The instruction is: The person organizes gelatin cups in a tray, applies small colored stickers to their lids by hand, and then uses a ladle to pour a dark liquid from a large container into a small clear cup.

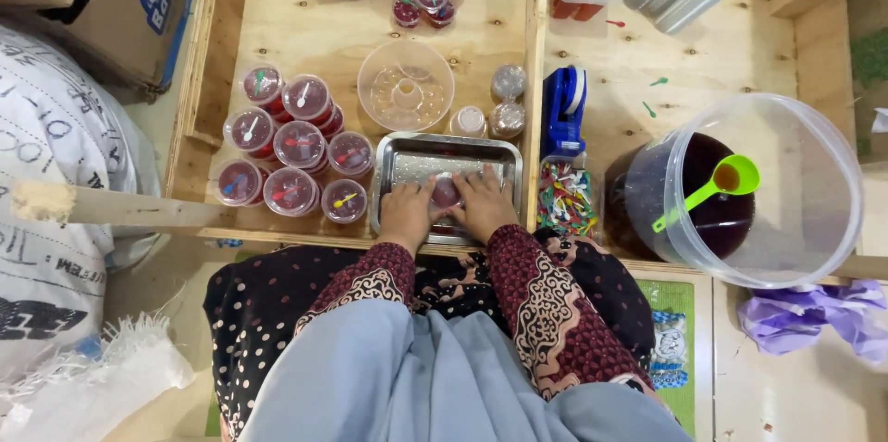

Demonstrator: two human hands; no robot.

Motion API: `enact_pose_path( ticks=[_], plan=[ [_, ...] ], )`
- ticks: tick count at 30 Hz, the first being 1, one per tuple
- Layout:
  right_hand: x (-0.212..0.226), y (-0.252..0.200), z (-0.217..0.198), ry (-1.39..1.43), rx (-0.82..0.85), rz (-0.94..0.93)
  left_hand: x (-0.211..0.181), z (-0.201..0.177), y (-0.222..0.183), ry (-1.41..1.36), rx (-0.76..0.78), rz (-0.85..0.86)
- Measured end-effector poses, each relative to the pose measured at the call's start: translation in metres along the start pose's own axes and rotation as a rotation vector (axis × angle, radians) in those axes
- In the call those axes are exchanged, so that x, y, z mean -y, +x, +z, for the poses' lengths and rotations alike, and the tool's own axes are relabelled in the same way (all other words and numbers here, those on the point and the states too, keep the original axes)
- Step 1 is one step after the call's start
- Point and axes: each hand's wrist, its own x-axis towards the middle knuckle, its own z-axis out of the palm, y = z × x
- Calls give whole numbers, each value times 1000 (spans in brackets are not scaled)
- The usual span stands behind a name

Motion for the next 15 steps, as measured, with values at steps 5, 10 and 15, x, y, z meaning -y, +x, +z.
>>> enact_pose_path(
  ticks=[5,10,15],
  plan=[
    [-1,1,10,-28,-48,-12,9,25,1,35,-118,33],
    [-9,13,37,-15,-174,-24,8,23,1,2,-212,11],
    [-23,20,55,-50,-391,-13,5,14,-2,-74,-143,-32]
  ],
)
